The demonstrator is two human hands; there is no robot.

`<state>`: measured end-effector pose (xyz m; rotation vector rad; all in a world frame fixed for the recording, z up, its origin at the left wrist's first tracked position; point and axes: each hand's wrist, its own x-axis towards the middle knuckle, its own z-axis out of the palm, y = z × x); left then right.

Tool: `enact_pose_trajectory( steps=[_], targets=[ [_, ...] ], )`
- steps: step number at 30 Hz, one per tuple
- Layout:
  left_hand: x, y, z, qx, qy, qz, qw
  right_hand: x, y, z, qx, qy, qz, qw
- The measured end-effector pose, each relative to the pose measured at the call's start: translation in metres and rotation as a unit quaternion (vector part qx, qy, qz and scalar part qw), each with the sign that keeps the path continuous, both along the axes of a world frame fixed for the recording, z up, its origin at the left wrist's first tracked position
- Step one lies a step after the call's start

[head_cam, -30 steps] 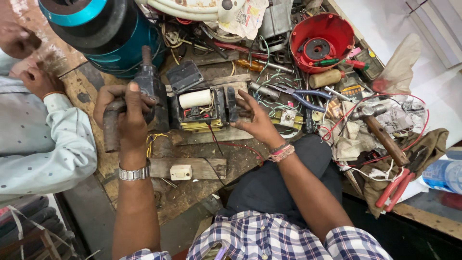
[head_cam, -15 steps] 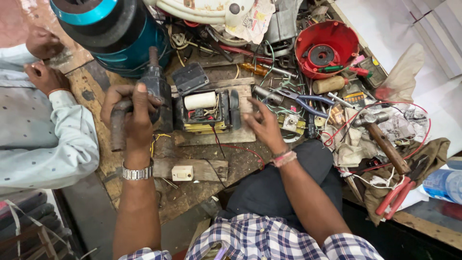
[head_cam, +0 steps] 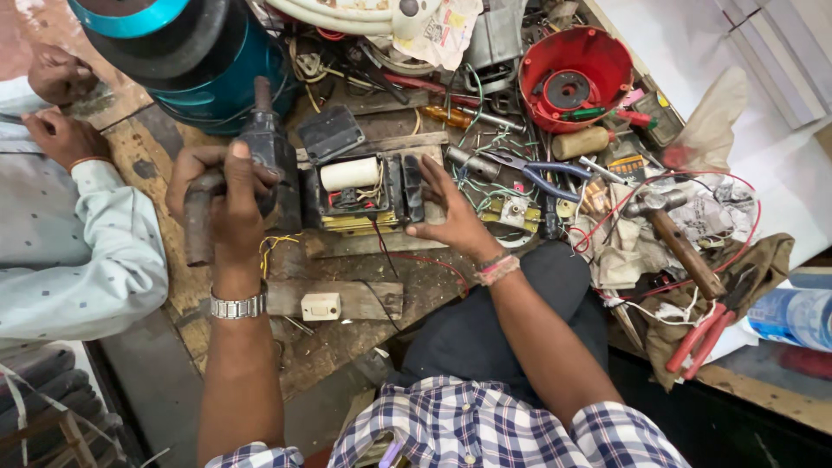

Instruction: The person works on a disassembled electrical motor on a cluttered workbench. They use a screwdriver to adjust internal components, handle wires, and manipulate a fan blade. The person also uses pliers to cut a wire and continues to adjust the motor assembly.

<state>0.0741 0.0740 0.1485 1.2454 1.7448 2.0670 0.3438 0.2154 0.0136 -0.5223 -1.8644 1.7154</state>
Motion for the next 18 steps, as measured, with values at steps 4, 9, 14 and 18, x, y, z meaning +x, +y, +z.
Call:
enact_pose_trajectory(
  steps=[4,9,14,18],
  targets=[
    [-0.001,0.002,-0.002,0.006,-0.025,-0.004,1.000,-0.005,0.011,0.003,-0.025,-0.052,0.007,0.998],
    [0.000,-0.001,0.001,0.002,-0.026,-0.015,1.000,-0.009,0.012,-0.006,-0.016,-0.077,-0.037,0.996],
    [-0.003,-0.021,0.022,-0.038,-0.020,-0.099,0.994,-0.005,0.003,-0.010,-0.013,-0.103,-0.072,0.992],
    [-0.009,-0.037,0.055,-0.133,0.096,-0.170,0.972,-0.004,-0.007,-0.006,0.123,-0.089,-0.122,0.981]
  ],
)
